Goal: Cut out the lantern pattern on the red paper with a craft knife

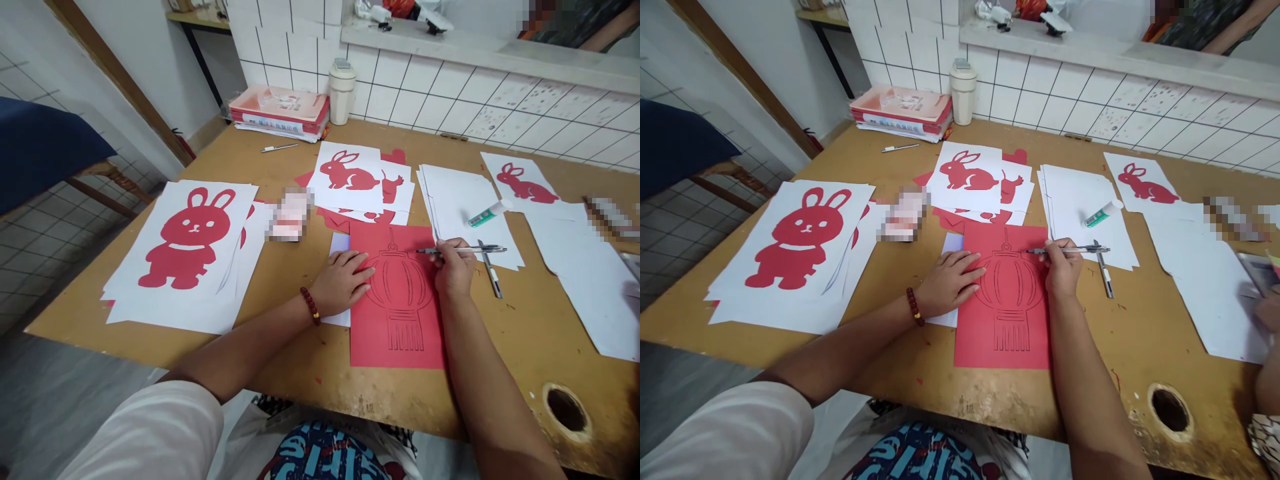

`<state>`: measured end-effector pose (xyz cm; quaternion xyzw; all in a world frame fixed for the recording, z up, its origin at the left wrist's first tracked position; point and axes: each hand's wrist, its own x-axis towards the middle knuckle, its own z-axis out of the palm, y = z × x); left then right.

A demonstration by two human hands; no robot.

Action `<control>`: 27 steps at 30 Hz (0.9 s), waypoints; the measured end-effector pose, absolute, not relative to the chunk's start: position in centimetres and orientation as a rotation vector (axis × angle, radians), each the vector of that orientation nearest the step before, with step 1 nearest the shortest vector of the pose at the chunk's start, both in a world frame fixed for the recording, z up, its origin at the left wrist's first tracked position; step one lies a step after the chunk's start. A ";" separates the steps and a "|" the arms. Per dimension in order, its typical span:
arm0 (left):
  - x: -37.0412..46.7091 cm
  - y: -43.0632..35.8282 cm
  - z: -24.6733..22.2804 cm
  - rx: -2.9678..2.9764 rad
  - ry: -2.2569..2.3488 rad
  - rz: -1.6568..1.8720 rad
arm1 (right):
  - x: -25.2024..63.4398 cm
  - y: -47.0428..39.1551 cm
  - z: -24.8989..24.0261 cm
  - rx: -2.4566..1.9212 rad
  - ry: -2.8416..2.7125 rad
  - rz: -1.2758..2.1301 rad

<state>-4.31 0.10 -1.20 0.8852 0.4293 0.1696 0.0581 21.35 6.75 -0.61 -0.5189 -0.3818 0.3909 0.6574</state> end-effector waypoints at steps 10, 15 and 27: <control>-4.3 0.1 -1.2 2.732 1.309 0.507 | 18.4 4.5 -1.4 -1.128 -1.319 1.051; -4.3 0.1 -1.1 2.713 1.337 0.472 | 19.1 5.3 -2.3 -1.103 -1.246 1.006; -4.3 0.4 -1.6 2.695 1.344 0.529 | 20.5 7.0 -1.0 -0.976 -0.823 0.964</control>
